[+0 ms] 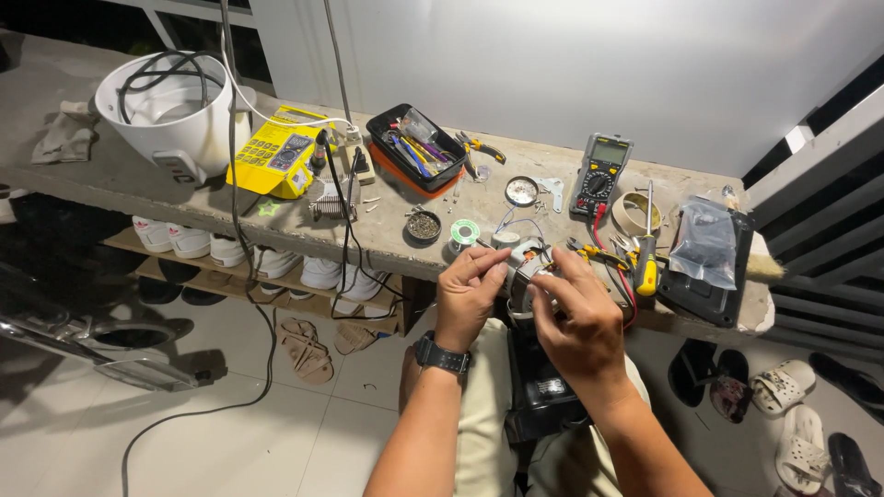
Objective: The person is assembling and securing components of a small electric motor, including routing wires and using a screwdriver.
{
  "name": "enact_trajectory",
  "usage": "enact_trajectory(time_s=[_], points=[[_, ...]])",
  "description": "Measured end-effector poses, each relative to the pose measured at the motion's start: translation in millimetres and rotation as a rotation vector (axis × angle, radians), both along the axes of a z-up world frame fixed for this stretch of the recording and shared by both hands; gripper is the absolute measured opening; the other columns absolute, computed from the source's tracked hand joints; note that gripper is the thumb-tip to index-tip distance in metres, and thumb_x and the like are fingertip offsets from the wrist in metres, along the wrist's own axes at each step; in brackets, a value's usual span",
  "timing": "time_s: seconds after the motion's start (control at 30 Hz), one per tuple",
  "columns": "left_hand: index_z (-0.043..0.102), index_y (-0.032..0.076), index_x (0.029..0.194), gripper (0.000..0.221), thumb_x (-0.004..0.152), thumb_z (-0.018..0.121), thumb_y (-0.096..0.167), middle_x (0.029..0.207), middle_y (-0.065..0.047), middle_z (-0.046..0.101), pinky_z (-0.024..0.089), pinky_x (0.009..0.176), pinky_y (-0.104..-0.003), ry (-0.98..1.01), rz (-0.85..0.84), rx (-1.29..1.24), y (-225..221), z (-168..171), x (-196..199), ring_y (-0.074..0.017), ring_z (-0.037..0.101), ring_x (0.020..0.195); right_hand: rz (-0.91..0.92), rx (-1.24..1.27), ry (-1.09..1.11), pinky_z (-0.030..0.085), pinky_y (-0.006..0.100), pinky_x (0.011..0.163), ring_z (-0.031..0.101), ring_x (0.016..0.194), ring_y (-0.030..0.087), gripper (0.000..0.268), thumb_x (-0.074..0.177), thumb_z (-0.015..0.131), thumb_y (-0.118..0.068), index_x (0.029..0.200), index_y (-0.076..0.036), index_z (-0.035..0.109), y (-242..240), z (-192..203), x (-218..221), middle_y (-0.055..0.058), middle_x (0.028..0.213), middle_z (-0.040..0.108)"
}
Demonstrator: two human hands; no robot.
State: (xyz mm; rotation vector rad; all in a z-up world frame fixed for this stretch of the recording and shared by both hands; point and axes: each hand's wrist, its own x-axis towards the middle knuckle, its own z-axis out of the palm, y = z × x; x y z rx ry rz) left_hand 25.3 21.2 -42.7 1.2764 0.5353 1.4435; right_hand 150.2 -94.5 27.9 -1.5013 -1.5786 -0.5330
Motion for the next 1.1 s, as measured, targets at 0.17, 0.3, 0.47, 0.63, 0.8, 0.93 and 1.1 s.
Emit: enact_trajectory(time_s=[0.17,0.3,0.47,0.63,0.8,0.93,1.1], points=[[0.095,0.015,0.123,0.025,0.100,0.089,0.004,0.104,-0.006,0.085,0.055,0.065,-0.018,0.008,0.018,-0.017,-0.2,8.8,0.4,0.0012,0.061,0.078,0.021,0.039,0.009,0.064,0.052,0.110,0.079,0.131,0.046,0.012,0.098,0.091,-0.010,0.109,-0.013,0.090,-3.7,-1.6,-1.1,0.021,0.140,0.084],[0.095,0.009,0.120,0.023,0.100,0.088,0.001,0.101,-0.011,0.088,0.063,0.072,-0.025,-0.010,0.020,-0.016,2.6,15.5,-1.1,-0.0073,0.075,0.085,0.032,0.039,0.025,0.065,0.053,0.108,0.079,0.131,0.047,0.017,0.096,0.091,-0.006,0.112,-0.013,0.090,-4.0,-1.8,-0.8,0.020,0.139,0.084],[0.092,0.003,0.119,0.020,0.100,0.090,-0.002,0.097,-0.011,0.089,0.067,0.079,-0.027,-0.072,-0.020,-0.078,1.2,19.9,-1.5,-0.0060,0.075,0.090,0.045,0.041,0.052,0.065,0.054,0.107,0.079,0.130,0.047,0.020,0.093,0.093,-0.004,0.111,-0.013,0.090,-3.8,3.9,-1.3,0.019,0.137,0.085],[0.093,0.004,0.113,0.016,0.099,0.092,-0.001,0.096,-0.008,0.088,0.066,0.072,-0.026,0.003,0.004,-0.033,7.3,15.9,-3.9,-0.0031,0.071,0.088,0.073,0.053,0.083,0.065,0.053,0.106,0.080,0.128,0.047,0.017,0.094,0.093,-0.003,0.108,-0.011,0.090,-5.4,9.5,-0.2,0.020,0.134,0.086],[0.095,0.007,0.112,0.019,0.096,0.092,-0.002,0.097,-0.012,0.088,0.066,0.066,-0.027,0.092,0.051,0.090,9.6,17.5,-9.8,-0.0082,0.078,0.086,0.084,0.039,0.214,0.065,0.050,0.105,0.082,0.126,0.041,0.014,0.097,0.091,-0.007,0.108,-0.014,0.090,-9.5,13.7,3.8,0.017,0.130,0.087],[0.094,0.004,0.115,0.021,0.096,0.090,-0.005,0.099,-0.016,0.087,0.068,0.069,-0.029,0.095,0.033,0.094,8.6,15.1,-17.1,-0.0120,0.079,0.087,0.015,0.117,0.322,0.064,0.048,0.107,0.083,0.124,0.039,0.010,0.106,0.087,-0.009,0.115,-0.012,0.090,-4.3,-10.6,52.3,0.018,0.127,0.087],[0.094,0.005,0.116,0.028,0.093,0.086,-0.008,0.102,-0.017,0.087,0.070,0.080,-0.037,0.163,0.075,0.184,13.6,12.0,-11.9,-0.0234,0.084,0.096,-0.383,0.051,0.270,0.067,0.040,0.081,0.081,0.095,0.033,0.023,0.099,0.089,-0.006,0.121,-0.011,0.089,14.3,-79.6,182.8,0.012,0.108,0.076]])
